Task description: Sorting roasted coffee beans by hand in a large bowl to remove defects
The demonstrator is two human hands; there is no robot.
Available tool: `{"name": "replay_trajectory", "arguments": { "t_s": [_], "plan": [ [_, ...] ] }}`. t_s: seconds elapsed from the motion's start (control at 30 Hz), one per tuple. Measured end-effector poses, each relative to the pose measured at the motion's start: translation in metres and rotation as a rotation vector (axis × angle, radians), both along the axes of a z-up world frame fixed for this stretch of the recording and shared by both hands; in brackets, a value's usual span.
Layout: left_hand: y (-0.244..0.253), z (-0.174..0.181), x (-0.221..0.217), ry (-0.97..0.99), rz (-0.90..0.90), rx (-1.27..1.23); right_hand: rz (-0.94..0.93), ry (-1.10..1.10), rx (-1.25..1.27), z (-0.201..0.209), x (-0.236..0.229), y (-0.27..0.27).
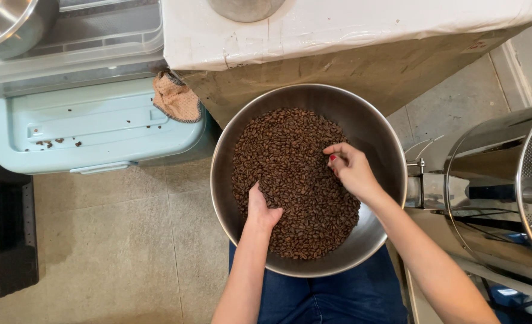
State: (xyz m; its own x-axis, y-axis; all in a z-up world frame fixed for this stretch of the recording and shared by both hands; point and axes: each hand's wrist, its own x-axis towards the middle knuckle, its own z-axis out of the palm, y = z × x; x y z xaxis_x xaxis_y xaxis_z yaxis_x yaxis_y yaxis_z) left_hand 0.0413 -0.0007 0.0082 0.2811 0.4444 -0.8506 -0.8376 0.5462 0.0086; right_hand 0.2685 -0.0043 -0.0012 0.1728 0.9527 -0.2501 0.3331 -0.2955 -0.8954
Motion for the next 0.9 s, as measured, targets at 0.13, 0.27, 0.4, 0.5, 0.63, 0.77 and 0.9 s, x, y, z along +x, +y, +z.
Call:
{"name": "replay_trajectory", "arguments": {
  "t_s": [0.13,0.27,0.4,0.5,0.63,0.77,0.9],
  "plan": [
    [0.002,0.004,0.001,0.012,0.001,-0.004,-0.068,0.231,-0.009,-0.011,0.008,0.013],
    [0.0,0.003,0.001,0.01,0.004,0.0,0.044,-0.004,0.027,-0.002,0.006,0.021],
    [0.001,0.01,0.002,0.013,0.009,0.004,0.155,-0.188,0.096,0.026,-0.012,0.021],
    [0.001,0.011,0.003,0.012,0.019,-0.005,0.233,-0.259,0.131,0.024,-0.014,0.025],
    [0.002,0.007,0.002,0.023,-0.006,-0.001,0.328,-0.39,0.158,0.018,-0.013,0.032],
    [0.0,0.009,0.001,0.011,0.008,-0.007,0.435,-0.52,0.212,0.019,-0.012,0.034],
    [0.0,0.016,0.002,0.018,0.011,-0.001,0.503,-0.691,0.243,0.014,-0.013,0.032]
  ]
}}
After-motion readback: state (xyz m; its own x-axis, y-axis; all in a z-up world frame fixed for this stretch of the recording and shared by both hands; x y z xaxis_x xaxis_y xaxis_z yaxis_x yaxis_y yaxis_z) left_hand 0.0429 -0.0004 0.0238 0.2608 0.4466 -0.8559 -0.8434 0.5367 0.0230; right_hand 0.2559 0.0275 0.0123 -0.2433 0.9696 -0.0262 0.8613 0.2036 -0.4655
